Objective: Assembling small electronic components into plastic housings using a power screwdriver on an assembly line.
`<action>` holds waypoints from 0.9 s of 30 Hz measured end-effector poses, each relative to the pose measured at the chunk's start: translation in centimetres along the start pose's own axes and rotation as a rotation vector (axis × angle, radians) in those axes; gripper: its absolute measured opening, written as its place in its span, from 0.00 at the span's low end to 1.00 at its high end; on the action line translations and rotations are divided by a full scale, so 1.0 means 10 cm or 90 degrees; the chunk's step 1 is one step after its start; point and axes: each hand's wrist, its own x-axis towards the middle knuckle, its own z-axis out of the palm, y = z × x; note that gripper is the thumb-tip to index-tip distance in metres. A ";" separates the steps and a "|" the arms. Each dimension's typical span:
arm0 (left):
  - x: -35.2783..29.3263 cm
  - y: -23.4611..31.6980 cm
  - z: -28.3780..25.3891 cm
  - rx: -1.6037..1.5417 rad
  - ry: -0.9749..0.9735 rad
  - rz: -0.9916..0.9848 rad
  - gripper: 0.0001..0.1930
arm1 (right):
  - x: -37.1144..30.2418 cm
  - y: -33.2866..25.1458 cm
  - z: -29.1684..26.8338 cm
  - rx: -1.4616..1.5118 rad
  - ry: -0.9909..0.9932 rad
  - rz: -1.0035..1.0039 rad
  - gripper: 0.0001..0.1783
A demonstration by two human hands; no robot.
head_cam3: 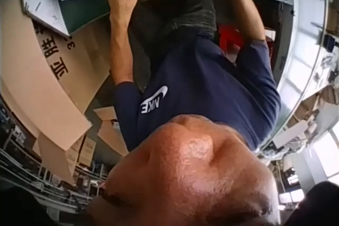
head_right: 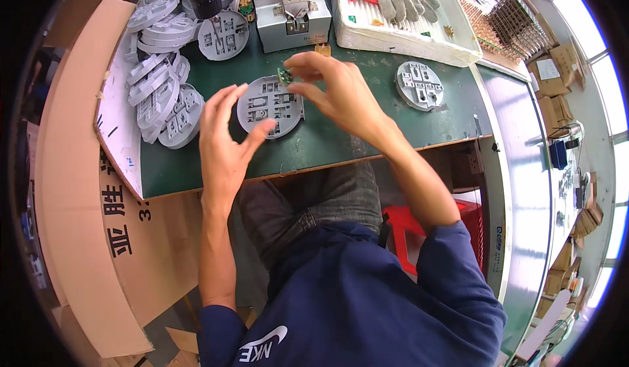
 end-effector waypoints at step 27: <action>0.02 -0.07 0.28 0.062 -0.091 0.005 0.42 | 0.32 0.15 0.24 -0.222 -0.054 -0.098 0.16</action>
